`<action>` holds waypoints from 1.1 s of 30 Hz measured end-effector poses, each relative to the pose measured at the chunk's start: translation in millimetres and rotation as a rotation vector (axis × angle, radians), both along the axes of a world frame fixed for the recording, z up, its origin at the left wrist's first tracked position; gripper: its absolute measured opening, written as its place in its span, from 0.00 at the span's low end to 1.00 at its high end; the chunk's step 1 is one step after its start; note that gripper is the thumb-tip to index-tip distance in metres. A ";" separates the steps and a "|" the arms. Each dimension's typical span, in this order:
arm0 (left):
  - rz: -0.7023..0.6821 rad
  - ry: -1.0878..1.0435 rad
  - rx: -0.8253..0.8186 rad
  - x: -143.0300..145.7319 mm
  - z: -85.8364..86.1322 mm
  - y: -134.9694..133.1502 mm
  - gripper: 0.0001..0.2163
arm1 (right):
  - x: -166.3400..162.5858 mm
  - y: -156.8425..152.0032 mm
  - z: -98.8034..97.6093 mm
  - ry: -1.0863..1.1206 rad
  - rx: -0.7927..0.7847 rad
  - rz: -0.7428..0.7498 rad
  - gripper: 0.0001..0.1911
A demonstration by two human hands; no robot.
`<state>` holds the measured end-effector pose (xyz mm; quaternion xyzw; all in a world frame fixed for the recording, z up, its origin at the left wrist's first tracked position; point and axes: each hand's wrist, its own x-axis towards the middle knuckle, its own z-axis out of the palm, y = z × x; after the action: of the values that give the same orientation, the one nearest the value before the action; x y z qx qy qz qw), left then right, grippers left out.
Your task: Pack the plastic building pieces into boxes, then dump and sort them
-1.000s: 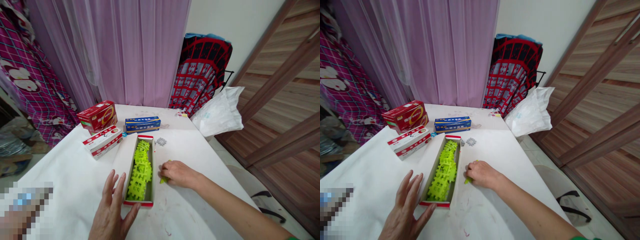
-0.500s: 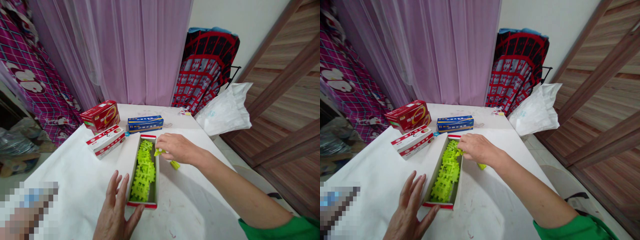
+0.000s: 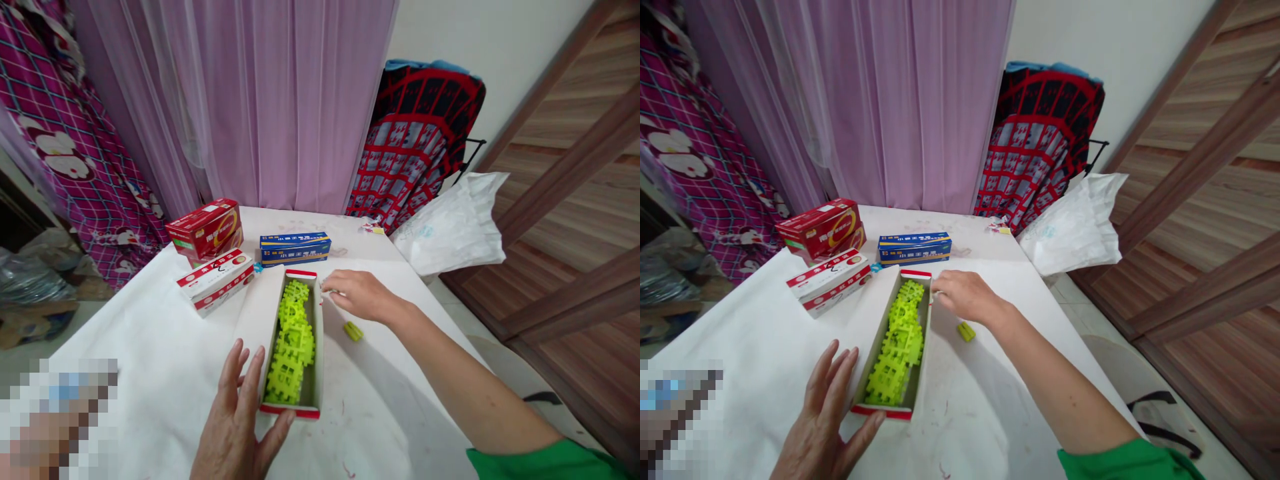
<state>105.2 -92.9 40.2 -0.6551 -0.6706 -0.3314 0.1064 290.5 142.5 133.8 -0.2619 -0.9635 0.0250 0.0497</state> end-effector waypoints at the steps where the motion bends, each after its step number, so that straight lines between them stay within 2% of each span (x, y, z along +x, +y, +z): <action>1: 0.001 -0.008 -0.002 -0.4 -0.9 -0.5 0.35 | 10.9 1.0 -2.9 -0.050 -0.032 -0.104 0.13; 4: -0.005 -0.016 -0.018 -1.9 -3.1 -1.1 0.35 | 39.9 -1.9 -22.9 -0.200 -0.174 -0.321 0.13; 6: -0.012 -0.020 -0.017 -2.4 -3.5 -0.3 0.35 | 53.6 -7.9 -41.5 -0.222 -0.232 -0.361 0.19; 9: -0.014 -0.028 0.002 -1.6 -1.4 1.4 0.35 | 62.3 -19.4 -67.0 -0.175 -0.230 -0.380 0.29; 12: -0.006 -0.009 0.008 0.4 2.8 1.7 0.34 | 59.3 -29.0 -84.1 -0.110 -0.201 -0.428 0.23; 15: 0.009 0.017 0.010 2.0 5.7 0.5 0.34 | 54.2 -33.5 -90.7 -0.077 -0.208 -0.456 0.18; 17: 0.015 0.023 0.012 2.5 5.8 -0.5 0.34 | 52.5 -33.3 -86.8 -0.032 -0.232 -0.455 0.18; 19: 0.013 0.026 0.001 2.7 5.1 -1.2 0.34 | 50.3 -31.7 -74.2 0.057 -0.243 -0.464 0.18; 21: 0.010 0.028 -0.006 2.8 4.8 -1.4 0.34 | 44.5 -30.1 -53.2 0.165 -0.220 -0.455 0.16; 24: 0.006 0.026 0.006 3.1 6.0 -1.0 0.33 | 26.1 -28.7 -16.6 0.247 -0.123 -0.322 0.13; 26: 0.004 0.028 0.012 3.0 6.8 -0.7 0.33 | 10.0 -27.7 2.6 0.197 -0.055 -0.215 0.13; 28: 0.006 0.029 0.005 2.6 6.6 -0.7 0.33 | -5.2 -25.9 13.5 0.085 -0.007 -0.144 0.13; 33: 0.012 0.024 0.013 0.7 3.6 -1.8 0.33 | -25.8 -19.3 15.3 -0.092 0.020 -0.078 0.14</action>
<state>105.9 -94.7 43.8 -0.6545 -0.6709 -0.3270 0.1206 264.8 123.1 149.1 -0.2998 -0.9540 0.0012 0.0088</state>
